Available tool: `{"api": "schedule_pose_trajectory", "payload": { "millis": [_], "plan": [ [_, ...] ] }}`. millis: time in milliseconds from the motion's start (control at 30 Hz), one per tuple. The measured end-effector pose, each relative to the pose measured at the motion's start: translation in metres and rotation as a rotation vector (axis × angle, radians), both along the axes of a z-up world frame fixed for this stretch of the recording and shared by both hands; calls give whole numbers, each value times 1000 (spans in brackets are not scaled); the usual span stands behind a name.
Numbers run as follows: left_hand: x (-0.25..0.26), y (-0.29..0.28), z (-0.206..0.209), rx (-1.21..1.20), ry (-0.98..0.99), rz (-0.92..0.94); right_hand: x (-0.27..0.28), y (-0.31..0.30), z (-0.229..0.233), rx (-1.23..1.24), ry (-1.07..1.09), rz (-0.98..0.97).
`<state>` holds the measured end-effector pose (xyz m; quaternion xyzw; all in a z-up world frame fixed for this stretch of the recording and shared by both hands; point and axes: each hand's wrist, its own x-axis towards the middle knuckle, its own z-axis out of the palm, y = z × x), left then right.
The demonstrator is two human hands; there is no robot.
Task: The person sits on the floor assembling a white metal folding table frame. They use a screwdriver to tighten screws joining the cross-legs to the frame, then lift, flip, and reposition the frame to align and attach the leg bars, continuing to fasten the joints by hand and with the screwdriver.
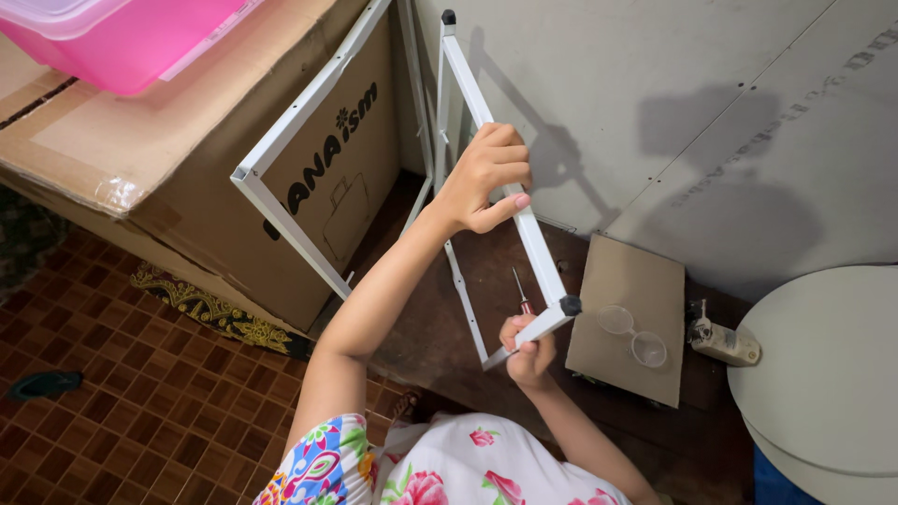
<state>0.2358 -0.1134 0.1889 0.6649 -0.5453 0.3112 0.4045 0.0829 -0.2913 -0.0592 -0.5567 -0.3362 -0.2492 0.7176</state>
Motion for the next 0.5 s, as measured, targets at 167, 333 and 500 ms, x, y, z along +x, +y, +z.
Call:
{"api": "schedule_pose_trajectory", "payload": {
  "millis": [167,333,500],
  "plan": [
    [9,7,5,-16,40,55,23,16,-3,-16,39,-37],
    [-21,3,17,-110,226,84,46,22,9,-65,122,-113],
    [-93,-8,26,-62,428,-10,63,29,23,-81,115,-222]
  ]
}}
